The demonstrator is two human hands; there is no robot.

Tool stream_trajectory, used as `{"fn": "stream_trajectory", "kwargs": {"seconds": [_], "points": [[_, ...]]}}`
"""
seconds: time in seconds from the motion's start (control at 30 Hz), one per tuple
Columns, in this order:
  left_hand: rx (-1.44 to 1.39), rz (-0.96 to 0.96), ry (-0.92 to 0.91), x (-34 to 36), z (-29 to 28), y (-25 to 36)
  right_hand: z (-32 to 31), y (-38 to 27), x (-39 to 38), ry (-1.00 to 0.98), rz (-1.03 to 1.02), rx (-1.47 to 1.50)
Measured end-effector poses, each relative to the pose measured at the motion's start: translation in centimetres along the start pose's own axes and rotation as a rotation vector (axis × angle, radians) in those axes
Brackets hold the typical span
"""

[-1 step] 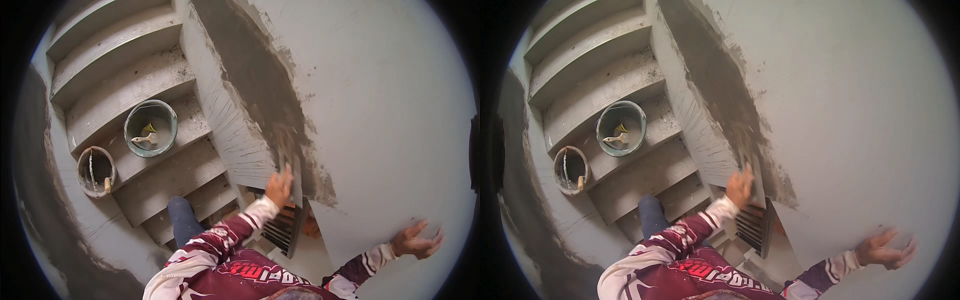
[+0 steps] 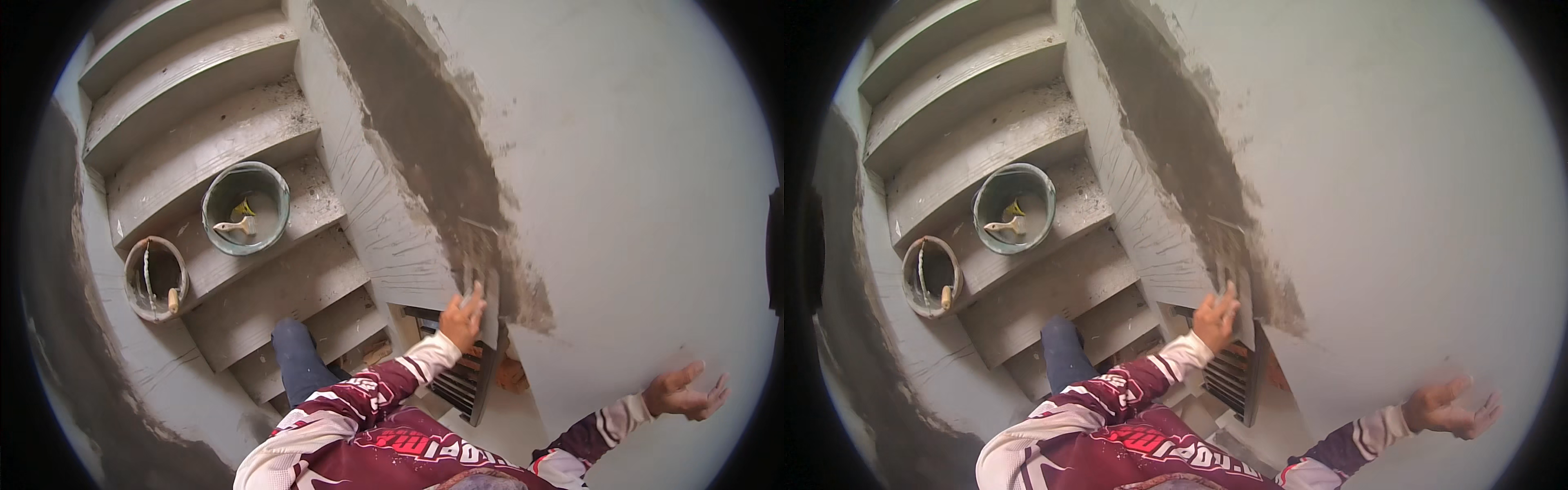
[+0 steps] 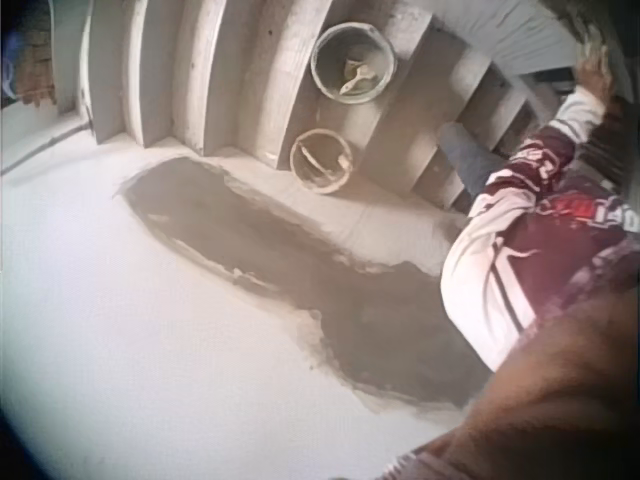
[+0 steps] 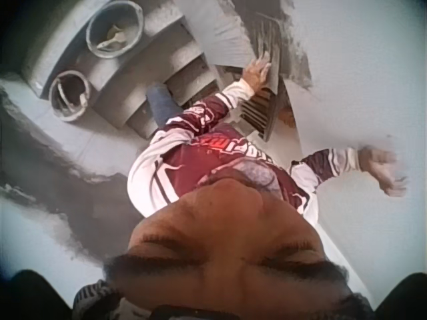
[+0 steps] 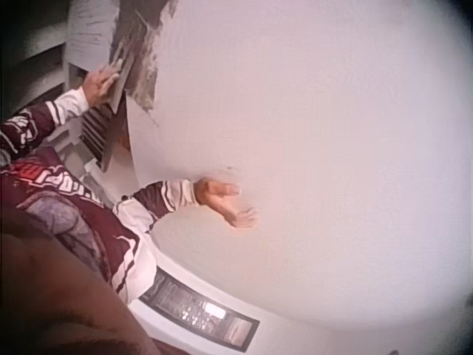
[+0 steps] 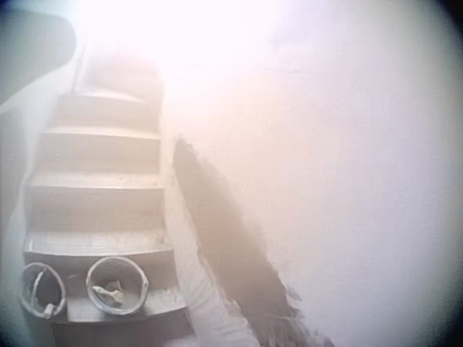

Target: The person applies plaster to a wall adjacent to a staircase using a trowel and a hawk. They repeatedly scoop plaster from a bucket, transfer it to the hawk, and smooth it onto the wall surface.

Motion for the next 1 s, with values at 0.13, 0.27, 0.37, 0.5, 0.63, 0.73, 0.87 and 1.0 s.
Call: {"fn": "stream_trajectory", "kwargs": {"seconds": [0.13, 0.27, 0.37, 0.5, 0.63, 0.73, 0.87, 1.0], "points": [[0.183, 0.144, 0.138, 3.6, -1.3, -0.5, -5.5, -0.2, -8.5, -0.057, 0.014, -0.187], [0.255, 0.176, 0.217, 17.0, -9.7, 2.8, -12.1, 5.7, -12.4, -0.14, 0.049, -0.25], [0.109, -0.053, 0.338, 25.8, -15.9, 1.4, -14.6, 9.1, -14.0, -0.086, 0.167, -0.136], [0.127, -0.117, 0.339, 24.9, -15.1, 0.4, -14.3, 9.8, -15.5, -0.1, 0.171, -0.122], [0.364, 0.321, 0.314, 6.6, -1.9, -0.8, -13.3, 9.7, -16.0, -0.047, 0.15, -0.157], [0.12, -0.015, 0.075, -4.0, 2.6, 1.5, -13.6, 9.5, -15.5, -0.001, 0.058, -0.232], [0.202, 0.022, 0.178, 0.4, -0.1, 0.2, -13.4, 9.2, -15.4, 0.023, 0.005, -0.233], [0.126, 0.178, 0.319, 13.9, -7.9, 0.9, -14.2, 10.7, -16.2, -0.016, 0.015, -0.276]]}}
Point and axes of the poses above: each hand's wrist, its own x-axis towards the middle knuckle, its own z-axis out of the palm, y = z × x, the point moved 7 cm from there along x, towards the middle knuckle, and after that the axes turned 9 degrees about x, right-handed, at the moved point
